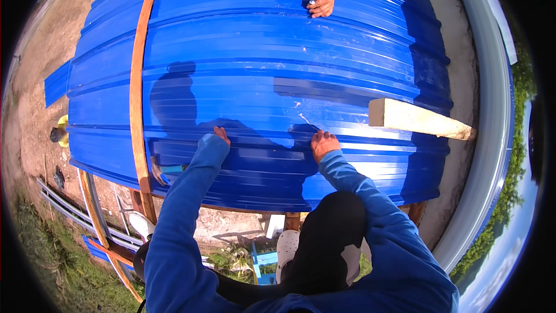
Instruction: The recorder is measuring and nailing blue corrugated roofing sheets onto a wooden frame on a roof.
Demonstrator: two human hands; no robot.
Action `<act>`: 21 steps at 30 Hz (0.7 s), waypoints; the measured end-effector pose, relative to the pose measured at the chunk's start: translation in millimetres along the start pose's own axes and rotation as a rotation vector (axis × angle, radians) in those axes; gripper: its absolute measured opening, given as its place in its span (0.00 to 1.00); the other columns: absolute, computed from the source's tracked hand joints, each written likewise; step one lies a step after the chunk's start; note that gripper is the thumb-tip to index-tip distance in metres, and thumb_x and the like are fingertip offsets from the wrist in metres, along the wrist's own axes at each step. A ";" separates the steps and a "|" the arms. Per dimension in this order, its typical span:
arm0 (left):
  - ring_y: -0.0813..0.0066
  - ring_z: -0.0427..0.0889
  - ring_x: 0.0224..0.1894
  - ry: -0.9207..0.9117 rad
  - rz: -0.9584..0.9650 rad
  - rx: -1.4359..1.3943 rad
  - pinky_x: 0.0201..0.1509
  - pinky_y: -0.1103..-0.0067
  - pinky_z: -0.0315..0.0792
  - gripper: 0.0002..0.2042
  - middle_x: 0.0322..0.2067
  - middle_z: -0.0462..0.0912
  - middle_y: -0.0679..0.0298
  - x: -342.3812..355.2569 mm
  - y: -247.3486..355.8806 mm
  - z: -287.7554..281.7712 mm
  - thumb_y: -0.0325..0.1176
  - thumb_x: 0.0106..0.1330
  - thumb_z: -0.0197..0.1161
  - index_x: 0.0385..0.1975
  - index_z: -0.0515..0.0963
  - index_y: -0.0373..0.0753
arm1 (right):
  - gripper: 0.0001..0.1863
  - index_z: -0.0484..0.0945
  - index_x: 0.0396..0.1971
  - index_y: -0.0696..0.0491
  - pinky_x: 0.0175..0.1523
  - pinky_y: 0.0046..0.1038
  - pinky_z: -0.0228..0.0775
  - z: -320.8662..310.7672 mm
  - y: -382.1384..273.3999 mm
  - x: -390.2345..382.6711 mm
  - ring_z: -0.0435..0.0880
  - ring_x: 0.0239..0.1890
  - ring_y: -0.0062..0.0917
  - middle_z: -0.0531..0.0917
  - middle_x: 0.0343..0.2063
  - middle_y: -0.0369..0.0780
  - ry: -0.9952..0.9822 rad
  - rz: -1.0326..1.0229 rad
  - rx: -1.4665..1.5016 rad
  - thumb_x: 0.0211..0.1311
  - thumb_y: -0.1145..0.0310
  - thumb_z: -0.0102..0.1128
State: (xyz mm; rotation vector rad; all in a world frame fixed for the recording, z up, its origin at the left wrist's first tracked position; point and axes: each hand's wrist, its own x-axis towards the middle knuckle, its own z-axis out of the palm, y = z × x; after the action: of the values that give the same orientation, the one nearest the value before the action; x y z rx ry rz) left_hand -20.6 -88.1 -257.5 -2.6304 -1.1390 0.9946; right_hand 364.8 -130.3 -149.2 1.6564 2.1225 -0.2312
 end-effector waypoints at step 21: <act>0.62 0.86 0.34 -0.041 -0.025 -0.099 0.32 0.64 0.78 0.26 0.54 0.74 0.35 2.2 -0.8 -10.4 0.28 0.63 0.52 0.63 0.64 0.25 | 0.13 0.78 0.40 0.57 0.46 0.37 0.76 -6.3 1.2 -1.9 0.82 0.44 0.37 0.79 0.41 0.45 -0.006 0.004 -0.005 0.60 0.68 0.50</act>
State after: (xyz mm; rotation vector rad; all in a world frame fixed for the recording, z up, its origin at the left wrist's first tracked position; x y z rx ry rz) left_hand -13.6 -84.4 -250.4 -2.6758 -1.2580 1.0180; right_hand 364.9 -129.2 -142.6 1.6551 2.1138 -0.2296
